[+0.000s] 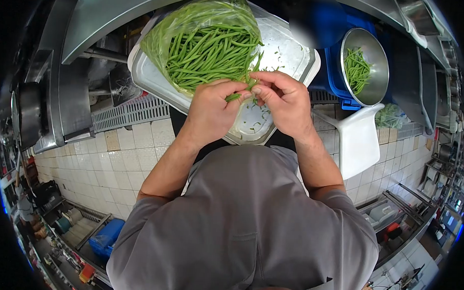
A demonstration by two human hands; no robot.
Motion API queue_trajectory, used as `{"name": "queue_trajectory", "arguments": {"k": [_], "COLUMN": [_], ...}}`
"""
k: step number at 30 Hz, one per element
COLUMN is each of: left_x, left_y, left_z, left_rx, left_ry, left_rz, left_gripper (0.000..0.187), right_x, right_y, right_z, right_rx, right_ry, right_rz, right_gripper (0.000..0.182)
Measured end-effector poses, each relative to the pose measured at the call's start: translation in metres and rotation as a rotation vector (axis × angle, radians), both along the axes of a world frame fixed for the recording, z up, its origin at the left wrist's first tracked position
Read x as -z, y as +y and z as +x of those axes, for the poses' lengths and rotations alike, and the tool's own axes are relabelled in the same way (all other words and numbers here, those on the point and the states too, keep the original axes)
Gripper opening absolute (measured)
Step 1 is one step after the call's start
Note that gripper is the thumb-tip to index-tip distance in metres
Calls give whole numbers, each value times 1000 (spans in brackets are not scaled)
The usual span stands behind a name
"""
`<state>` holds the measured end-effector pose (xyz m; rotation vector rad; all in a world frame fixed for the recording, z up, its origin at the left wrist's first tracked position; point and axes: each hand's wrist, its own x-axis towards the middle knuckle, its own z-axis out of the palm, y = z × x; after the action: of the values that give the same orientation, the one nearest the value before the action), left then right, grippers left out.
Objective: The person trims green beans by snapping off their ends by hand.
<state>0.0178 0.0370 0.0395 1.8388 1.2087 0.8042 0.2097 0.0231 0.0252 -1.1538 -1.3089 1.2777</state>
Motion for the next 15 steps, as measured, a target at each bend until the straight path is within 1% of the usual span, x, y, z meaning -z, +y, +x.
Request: {"name": "queue_trajectory", "arguments": {"k": [3,6,9,12,15], "left_x": [0,-2,-1,6,7], "left_y": [-2,-9,-14,-18,-19], "left_z": [-3,-4,-5,-4,-1], "left_rx": [27,22,55,74,37], "left_ry": [66,250,431,410,385], "left_rz": [88,163,100,121,108], "left_gripper": [17,21,21,19,20], "right_x": [-1,-13,9,13,15], "right_y": [-1,-1,-3,-8,-10], "right_z": [-3,-2,4,2,-3], "right_rx": [8,-36,-103,-91,-39], "right_ry": [-66,-500,-674,-710,-648], "right_rz": [25,392,516,464,352], "right_gripper": [24,24,23,17,11]}}
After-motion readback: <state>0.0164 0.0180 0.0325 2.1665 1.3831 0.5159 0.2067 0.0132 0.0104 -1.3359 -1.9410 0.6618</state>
